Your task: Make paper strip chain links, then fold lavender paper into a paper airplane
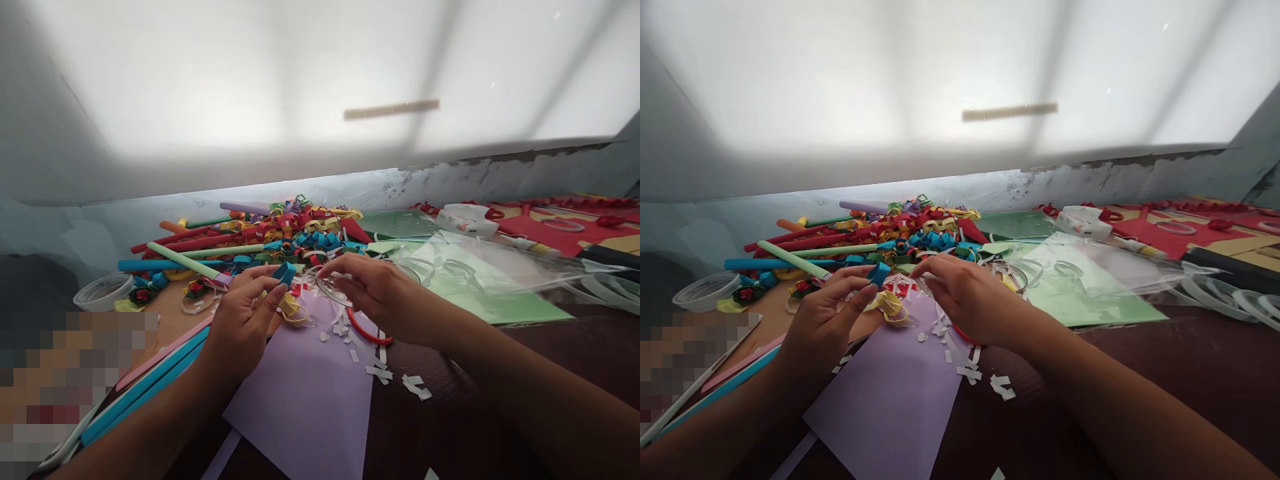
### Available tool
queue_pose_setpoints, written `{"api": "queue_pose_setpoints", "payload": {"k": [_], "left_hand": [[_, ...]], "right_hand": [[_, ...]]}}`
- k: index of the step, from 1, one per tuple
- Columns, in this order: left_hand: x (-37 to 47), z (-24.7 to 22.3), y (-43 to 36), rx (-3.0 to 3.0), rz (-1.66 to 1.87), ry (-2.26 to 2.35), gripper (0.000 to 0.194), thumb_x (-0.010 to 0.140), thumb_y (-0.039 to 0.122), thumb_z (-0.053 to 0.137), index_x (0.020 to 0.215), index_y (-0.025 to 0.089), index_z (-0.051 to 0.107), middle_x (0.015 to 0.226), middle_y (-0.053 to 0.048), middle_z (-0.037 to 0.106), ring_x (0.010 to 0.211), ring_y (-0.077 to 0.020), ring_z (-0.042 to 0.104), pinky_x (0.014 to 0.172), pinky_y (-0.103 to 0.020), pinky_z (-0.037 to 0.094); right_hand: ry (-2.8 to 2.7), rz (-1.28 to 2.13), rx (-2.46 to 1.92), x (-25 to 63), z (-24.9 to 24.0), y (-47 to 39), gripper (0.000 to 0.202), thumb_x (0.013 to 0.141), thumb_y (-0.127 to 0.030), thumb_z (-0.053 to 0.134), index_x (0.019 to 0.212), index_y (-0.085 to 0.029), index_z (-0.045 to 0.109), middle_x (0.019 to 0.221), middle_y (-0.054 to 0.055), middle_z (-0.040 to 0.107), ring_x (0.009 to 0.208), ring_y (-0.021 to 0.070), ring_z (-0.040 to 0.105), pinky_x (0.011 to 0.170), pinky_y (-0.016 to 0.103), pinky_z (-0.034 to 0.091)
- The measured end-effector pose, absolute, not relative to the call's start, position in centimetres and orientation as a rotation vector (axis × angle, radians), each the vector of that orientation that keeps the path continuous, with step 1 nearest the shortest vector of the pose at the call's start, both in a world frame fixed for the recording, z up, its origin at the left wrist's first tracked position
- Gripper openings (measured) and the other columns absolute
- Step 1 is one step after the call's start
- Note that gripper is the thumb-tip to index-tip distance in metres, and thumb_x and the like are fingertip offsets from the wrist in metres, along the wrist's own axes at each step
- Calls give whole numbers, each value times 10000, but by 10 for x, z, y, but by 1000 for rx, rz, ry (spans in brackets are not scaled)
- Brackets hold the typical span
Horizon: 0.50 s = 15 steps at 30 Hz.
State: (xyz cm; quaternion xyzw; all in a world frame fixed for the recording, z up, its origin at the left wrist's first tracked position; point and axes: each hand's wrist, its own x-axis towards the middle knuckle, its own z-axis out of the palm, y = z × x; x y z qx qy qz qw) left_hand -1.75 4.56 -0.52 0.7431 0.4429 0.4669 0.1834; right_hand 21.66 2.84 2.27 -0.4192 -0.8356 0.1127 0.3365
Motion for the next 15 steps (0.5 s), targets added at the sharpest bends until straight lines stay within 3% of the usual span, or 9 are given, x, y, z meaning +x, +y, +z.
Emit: {"api": "queue_pose_setpoints", "payload": {"k": [9, 12, 15], "left_hand": [[-13, 5, 34, 2125, 1170, 1156, 343, 952, 437, 559, 735, 238, 735, 797, -25, 553, 868, -206, 550, 803, -334, 473], [-10, 9, 29, 2115, 1044, 1003, 300, 968, 437, 535, 902, 256, 765, 921, -43, 654, 972, -233, 590, 922, -378, 466], [-8, 9, 27, 2085, 1020, 944, 204, 906, 418, 654, 1022, 299, 771, 1091, -35, 693, 1081, -247, 593, 999, -397, 444]], "right_hand": [[-2036, 677, -697, 202, 7, 22, 274, 997, -268, 561, 1270, -246, 580, 1089, 42, 713, 908, 154, 693, 755, 278, 541], [-1886, 768, -696, 194, 0, 23, 277, 983, -300, 597, 1256, -256, 575, 1041, 33, 722, 812, 143, 696, 714, 284, 551], [-1755, 852, -664, 189, -3, 24, 269, 912, -300, 703, 1159, -257, 607, 905, -1, 696, 793, 141, 685, 719, 281, 566]]}}
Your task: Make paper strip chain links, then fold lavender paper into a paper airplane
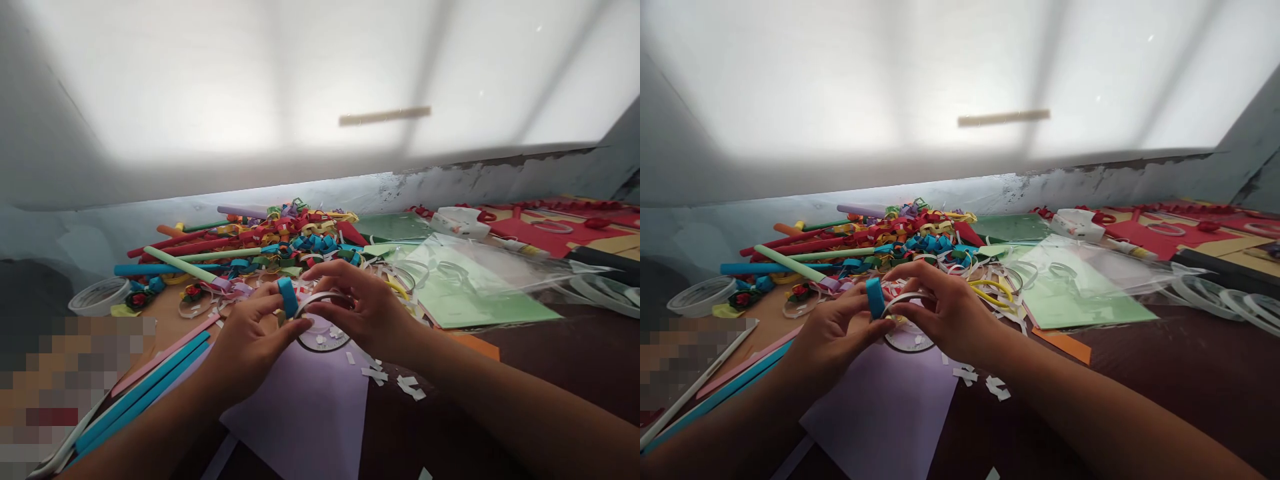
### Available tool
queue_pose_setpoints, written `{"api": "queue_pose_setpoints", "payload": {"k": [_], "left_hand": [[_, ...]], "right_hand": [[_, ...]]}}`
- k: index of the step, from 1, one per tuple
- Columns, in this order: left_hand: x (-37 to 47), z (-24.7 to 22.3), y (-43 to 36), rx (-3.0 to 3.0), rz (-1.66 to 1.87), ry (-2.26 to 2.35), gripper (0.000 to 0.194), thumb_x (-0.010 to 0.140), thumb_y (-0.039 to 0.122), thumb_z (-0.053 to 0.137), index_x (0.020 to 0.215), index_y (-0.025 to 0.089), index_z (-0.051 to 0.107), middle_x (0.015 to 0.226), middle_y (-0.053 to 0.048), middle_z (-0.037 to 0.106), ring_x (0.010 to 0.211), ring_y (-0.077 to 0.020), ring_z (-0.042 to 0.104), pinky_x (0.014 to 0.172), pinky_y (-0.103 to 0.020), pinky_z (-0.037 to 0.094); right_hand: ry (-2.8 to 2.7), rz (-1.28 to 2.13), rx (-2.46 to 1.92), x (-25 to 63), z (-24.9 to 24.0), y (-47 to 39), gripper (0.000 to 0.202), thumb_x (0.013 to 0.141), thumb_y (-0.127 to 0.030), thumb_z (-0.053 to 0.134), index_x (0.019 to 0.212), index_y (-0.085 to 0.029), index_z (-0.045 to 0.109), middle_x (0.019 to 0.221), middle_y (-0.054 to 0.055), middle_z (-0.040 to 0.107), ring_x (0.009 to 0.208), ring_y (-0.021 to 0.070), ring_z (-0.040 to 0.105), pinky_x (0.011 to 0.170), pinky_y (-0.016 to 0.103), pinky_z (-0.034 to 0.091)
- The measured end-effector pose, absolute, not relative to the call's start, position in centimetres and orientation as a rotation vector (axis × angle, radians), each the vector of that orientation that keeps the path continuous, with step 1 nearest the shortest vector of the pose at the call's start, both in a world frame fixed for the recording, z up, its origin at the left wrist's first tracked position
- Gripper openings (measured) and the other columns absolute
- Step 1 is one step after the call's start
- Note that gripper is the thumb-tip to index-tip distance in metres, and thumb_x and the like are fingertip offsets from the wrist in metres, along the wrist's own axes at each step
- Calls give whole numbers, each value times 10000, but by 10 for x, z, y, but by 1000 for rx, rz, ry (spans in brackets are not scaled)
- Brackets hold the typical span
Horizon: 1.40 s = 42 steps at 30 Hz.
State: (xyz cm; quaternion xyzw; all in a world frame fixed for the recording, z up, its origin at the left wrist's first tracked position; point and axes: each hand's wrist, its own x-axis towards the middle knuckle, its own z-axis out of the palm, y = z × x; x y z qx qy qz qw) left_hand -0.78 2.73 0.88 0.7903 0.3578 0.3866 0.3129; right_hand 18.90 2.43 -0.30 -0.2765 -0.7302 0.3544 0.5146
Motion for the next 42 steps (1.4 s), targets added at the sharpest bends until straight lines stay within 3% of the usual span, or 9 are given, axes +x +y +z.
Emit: {"api": "queue_pose_setpoints", "payload": {"k": [4, 9, 14, 20, 27, 30, 34, 38, 42], "left_hand": [[-9, 6, 29, 1950, 1132, 984, 150, 862, 408, 718, 898, 287, 798, 985, -31, 704, 989, -230, 618, 911, -375, 483], [-12, 2, 36, 1836, 1274, 1085, 178, 784, 434, 780, 734, 262, 782, 773, -18, 649, 839, -220, 610, 776, -354, 512], [-10, 2, 37, 1722, 1134, 1041, 241, 794, 469, 760, 834, 232, 777, 814, -21, 677, 747, -185, 611, 658, -296, 498], [-10, 5, 33, 1837, 1148, 980, 243, 928, 414, 603, 957, 219, 745, 881, -23, 703, 879, -197, 650, 825, -316, 513], [-14, -2, 37, 1861, 1411, 1119, 181, 856, 385, 707, 826, 207, 695, 953, -41, 698, 918, -215, 646, 822, -334, 512], [-16, -1, 35, 2038, 1471, 1073, 96, 875, 296, 692, 815, 222, 701, 997, -29, 703, 981, -201, 643, 888, -327, 502], [-16, -1, 31, 2228, 1479, 1019, 73, 922, 230, 644, 889, 225, 709, 1028, -22, 703, 994, -160, 663, 902, -284, 512], [-15, 0, 32, 2347, 1455, 904, 92, 911, 180, 660, 878, 234, 727, 986, -5, 701, 983, -129, 675, 879, -227, 523], [-14, 1, 31, 2326, 1386, 873, 89, 900, 207, 679, 842, 232, 742, 957, -8, 694, 949, -124, 673, 867, -217, 524]], "right_hand": [[-1587, 963, -684, 187, -2, 29, 474, 749, -301, 855, 1149, -250, 607, 901, -9, 662, 798, 152, 674, 716, 298, 583], [-1429, 1084, -648, 187, -6, 38, 277, 759, -388, 840, 957, -218, 747, 909, 32, 746, 793, 159, 681, 741, 322, 571], [-1332, 1066, -689, 189, -7, 41, 294, 733, -423, 852, 963, -248, 798, 747, 0, 694, 590, 119, 569, 562, 292, 502], [-1334, 1121, -718, 197, 3, 40, 325, 819, -397, 772, 1111, -254, 781, 807, -5, 588, 574, 82, 403, 513, 255, 352], [-1344, 1401, -661, 195, 1, 40, 295, 793, -434, 794, 901, -174, 703, 769, 30, 712, 583, 89, 478, 554, 238, 366], [-1305, 1430, -691, 191, 2, 38, 337, 749, -437, 831, 762, -175, 619, 709, 28, 718, 499, 62, 417, 484, 218, 307], [-1303, 1337, -832, 191, 6, 35, 322, 691, -431, 856, 700, -158, 685, 596, -12, 636, 443, 44, 324, 426, 228, 224], [-1384, 1309, -920, 192, 9, 34, 269, 624, -376, 888, 695, -156, 750, 512, -59, 515, 458, 48, 340, 452, 234, 262], [-1430, 1280, -955, 191, 9, 32, 284, 565, -379, 914, 689, -164, 774, 597, -28, 594, 513, 63, 387, 505, 242, 316]]}}
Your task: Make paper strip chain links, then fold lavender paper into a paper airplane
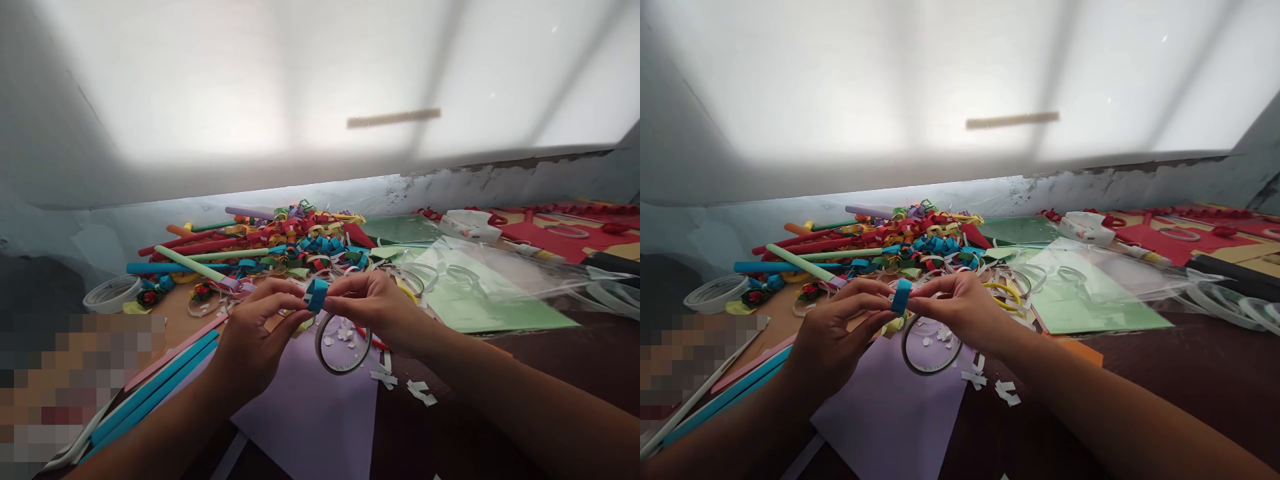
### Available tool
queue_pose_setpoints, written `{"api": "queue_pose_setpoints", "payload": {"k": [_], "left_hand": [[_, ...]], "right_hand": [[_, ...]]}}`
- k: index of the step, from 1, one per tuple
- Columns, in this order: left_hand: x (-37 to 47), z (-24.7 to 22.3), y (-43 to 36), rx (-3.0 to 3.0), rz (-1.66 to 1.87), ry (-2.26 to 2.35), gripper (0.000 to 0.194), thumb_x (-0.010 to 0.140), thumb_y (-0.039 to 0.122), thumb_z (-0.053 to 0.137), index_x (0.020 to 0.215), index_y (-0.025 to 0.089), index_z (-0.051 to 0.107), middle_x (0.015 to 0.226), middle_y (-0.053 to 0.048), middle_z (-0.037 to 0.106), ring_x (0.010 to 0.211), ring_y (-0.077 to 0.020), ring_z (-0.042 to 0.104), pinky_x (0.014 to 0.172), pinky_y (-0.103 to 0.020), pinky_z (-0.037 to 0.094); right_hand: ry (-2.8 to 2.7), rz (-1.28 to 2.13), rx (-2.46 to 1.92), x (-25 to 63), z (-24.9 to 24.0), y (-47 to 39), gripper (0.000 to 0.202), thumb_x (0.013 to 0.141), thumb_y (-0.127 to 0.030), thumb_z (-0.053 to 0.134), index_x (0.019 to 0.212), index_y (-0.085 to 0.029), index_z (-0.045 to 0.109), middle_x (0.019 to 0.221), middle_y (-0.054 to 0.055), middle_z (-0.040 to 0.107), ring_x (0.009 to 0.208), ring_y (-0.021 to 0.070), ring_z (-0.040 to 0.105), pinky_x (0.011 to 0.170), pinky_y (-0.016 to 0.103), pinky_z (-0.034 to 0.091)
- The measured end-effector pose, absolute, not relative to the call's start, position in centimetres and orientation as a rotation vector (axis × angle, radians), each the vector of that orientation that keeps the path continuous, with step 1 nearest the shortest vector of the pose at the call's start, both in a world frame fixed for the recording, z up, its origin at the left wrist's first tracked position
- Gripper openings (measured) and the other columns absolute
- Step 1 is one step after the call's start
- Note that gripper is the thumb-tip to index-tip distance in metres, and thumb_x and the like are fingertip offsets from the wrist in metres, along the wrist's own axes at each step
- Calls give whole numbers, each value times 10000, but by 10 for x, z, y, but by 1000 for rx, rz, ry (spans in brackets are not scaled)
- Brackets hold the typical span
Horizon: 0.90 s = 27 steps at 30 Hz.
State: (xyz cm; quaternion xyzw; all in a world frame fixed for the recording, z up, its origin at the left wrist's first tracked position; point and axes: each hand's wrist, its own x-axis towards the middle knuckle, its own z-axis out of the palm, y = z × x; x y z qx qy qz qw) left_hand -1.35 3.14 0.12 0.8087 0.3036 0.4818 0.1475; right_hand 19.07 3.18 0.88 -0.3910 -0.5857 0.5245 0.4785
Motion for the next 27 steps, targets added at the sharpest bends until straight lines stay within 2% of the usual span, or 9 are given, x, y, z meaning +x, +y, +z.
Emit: {"api": "queue_pose_setpoints", "payload": {"k": [3, 8, 11, 15, 18, 23, 27], "left_hand": [[-13, 2, 29, 2239, 1346, 901, 95, 893, 247, 685, 822, 231, 746, 949, -13, 689, 943, -134, 671, 851, -229, 523], [-14, 3, 29, 2111, 1289, 921, 113, 873, 295, 702, 783, 235, 737, 945, -12, 683, 940, -151, 662, 845, -263, 519], [-13, 3, 30, 2052, 1261, 936, 133, 861, 324, 715, 768, 233, 742, 943, -18, 685, 913, -158, 668, 814, -274, 525], [-11, 3, 31, 2040, 1256, 935, 140, 859, 325, 716, 758, 230, 738, 923, -20, 689, 897, -162, 667, 805, -281, 524], [-11, 3, 31, 2032, 1270, 929, 136, 859, 322, 717, 758, 232, 732, 929, -20, 690, 931, -171, 663, 825, -288, 523], [-12, 4, 31, 2021, 1248, 944, 155, 859, 347, 718, 757, 232, 735, 937, -26, 689, 925, -183, 663, 842, -318, 523], [-12, 3, 30, 2060, 1226, 944, 149, 877, 334, 698, 775, 230, 730, 947, -25, 694, 940, -181, 659, 855, -314, 503]], "right_hand": [[-1468, 1289, -958, 189, 10, 30, 290, 575, -400, 910, 681, -164, 779, 661, -1, 636, 564, 79, 431, 541, 250, 337], [-1526, 1291, -961, 190, 12, 29, 296, 613, -429, 891, 644, -163, 765, 624, -7, 595, 569, 86, 407, 551, 259, 323], [-1574, 1280, -957, 191, 10, 29, 327, 635, -473, 876, 713, -165, 797, 660, 12, 611, 594, 101, 413, 544, 260, 303], [-1596, 1301, -899, 192, 6, 30, 363, 654, -497, 865, 829, -181, 830, 741, 44, 666, 674, 140, 494, 590, 273, 352], [-1574, 1325, -868, 192, 5, 31, 352, 653, -483, 871, 847, -192, 833, 791, 50, 695, 701, 146, 517, 616, 277, 368], [-1638, 1267, -904, 193, 6, 30, 336, 717, -503, 827, 859, -199, 835, 727, 26, 663, 660, 126, 488, 591, 266, 346], [-1631, 1317, -806, 193, 6, 30, 294, 727, -458, 837, 899, -219, 839, 810, 39, 727, 747, 150, 568, 677, 276, 411]]}}
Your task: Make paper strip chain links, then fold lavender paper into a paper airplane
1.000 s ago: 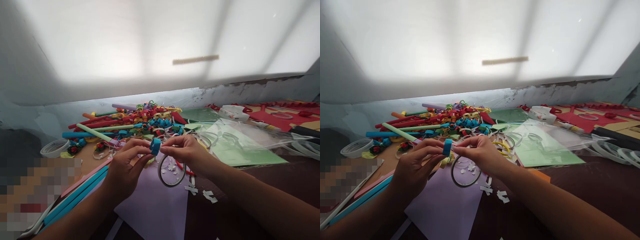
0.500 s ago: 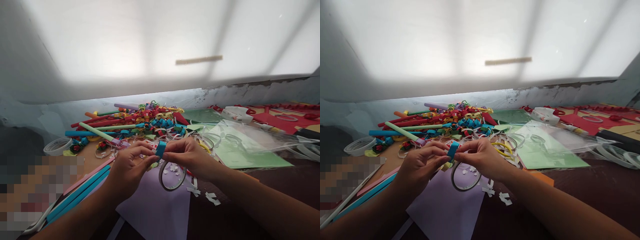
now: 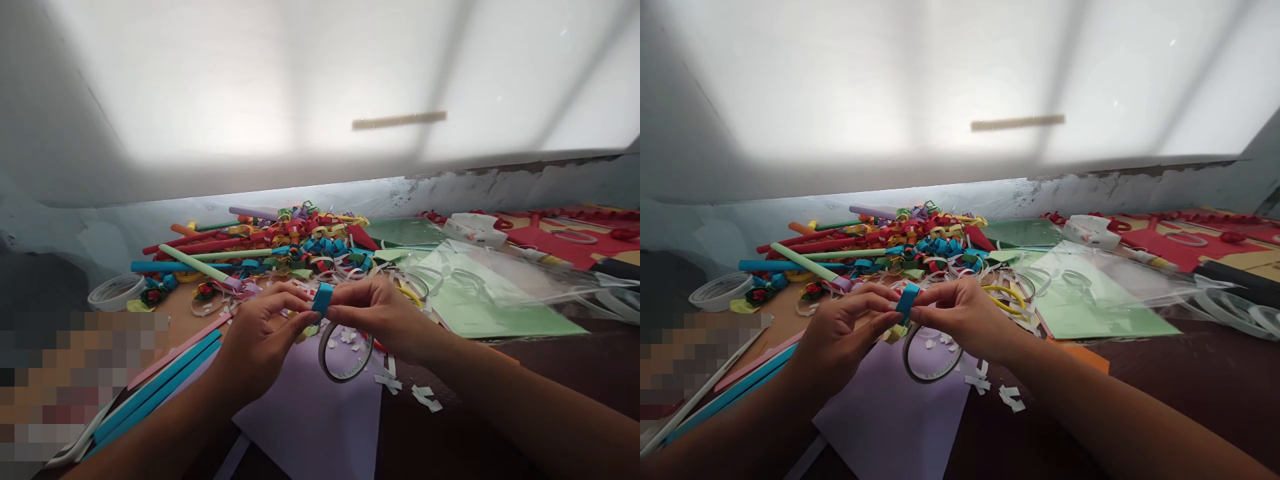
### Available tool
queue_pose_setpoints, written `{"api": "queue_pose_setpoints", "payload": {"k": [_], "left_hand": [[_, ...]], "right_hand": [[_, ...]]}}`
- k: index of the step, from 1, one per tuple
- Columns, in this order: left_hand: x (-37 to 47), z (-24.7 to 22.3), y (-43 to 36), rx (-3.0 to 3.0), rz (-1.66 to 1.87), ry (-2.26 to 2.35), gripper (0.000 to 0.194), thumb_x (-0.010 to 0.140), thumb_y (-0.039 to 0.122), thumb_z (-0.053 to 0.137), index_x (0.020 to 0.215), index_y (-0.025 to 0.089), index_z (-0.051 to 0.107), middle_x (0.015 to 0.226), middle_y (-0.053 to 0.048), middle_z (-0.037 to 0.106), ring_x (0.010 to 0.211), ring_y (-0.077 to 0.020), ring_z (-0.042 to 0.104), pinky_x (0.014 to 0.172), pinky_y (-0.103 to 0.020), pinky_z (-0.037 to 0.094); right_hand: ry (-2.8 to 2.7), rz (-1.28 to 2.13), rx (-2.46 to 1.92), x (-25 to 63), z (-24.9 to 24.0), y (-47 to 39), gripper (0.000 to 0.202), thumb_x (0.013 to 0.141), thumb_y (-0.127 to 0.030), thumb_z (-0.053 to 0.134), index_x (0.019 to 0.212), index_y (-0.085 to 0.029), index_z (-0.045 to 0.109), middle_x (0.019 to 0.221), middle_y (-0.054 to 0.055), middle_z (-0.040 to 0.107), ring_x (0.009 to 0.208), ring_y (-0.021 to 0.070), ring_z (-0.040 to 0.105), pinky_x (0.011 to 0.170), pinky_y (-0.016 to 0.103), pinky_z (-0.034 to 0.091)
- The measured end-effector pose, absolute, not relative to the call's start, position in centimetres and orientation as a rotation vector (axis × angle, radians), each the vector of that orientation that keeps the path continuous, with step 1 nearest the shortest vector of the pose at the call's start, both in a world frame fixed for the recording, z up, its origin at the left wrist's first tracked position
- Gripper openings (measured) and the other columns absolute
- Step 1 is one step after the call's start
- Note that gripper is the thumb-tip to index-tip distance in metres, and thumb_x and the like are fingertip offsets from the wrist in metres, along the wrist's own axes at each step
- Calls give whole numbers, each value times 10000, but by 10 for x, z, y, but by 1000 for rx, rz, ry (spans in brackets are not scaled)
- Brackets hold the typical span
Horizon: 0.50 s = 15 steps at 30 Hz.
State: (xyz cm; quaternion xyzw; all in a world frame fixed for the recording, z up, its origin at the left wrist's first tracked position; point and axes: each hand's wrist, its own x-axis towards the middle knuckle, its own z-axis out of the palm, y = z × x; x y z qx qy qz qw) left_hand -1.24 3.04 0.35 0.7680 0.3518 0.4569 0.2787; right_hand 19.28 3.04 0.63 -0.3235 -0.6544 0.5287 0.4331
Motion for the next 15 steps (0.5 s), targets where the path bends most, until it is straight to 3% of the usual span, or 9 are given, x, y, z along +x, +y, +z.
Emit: {"api": "queue_pose_setpoints", "payload": {"k": [5, 10, 15], "left_hand": [[-14, 3, 30, 2096, 1177, 878, 148, 928, 297, 628, 816, 227, 695, 945, -14, 673, 950, -169, 628, 864, -302, 475], [-13, 5, 29, 2088, 1129, 881, 137, 942, 293, 607, 864, 236, 704, 941, -11, 653, 948, -170, 604, 866, -304, 465], [-13, 5, 27, 2035, 1182, 876, 137, 930, 274, 620, 854, 245, 730, 951, -20, 657, 963, -184, 603, 860, -318, 476]], "right_hand": [[-1623, 1334, -814, 193, 5, 32, 283, 744, -445, 829, 910, -215, 836, 828, 44, 738, 774, 160, 600, 710, 283, 448], [-1631, 1343, -820, 192, 9, 31, 214, 714, -399, 854, 757, -193, 821, 649, -2, 647, 657, 124, 534, 675, 276, 446], [-1597, 1334, -816, 190, 10, 29, 292, 689, -454, 860, 839, -204, 831, 770, 35, 706, 747, 161, 591, 705, 295, 472]]}}
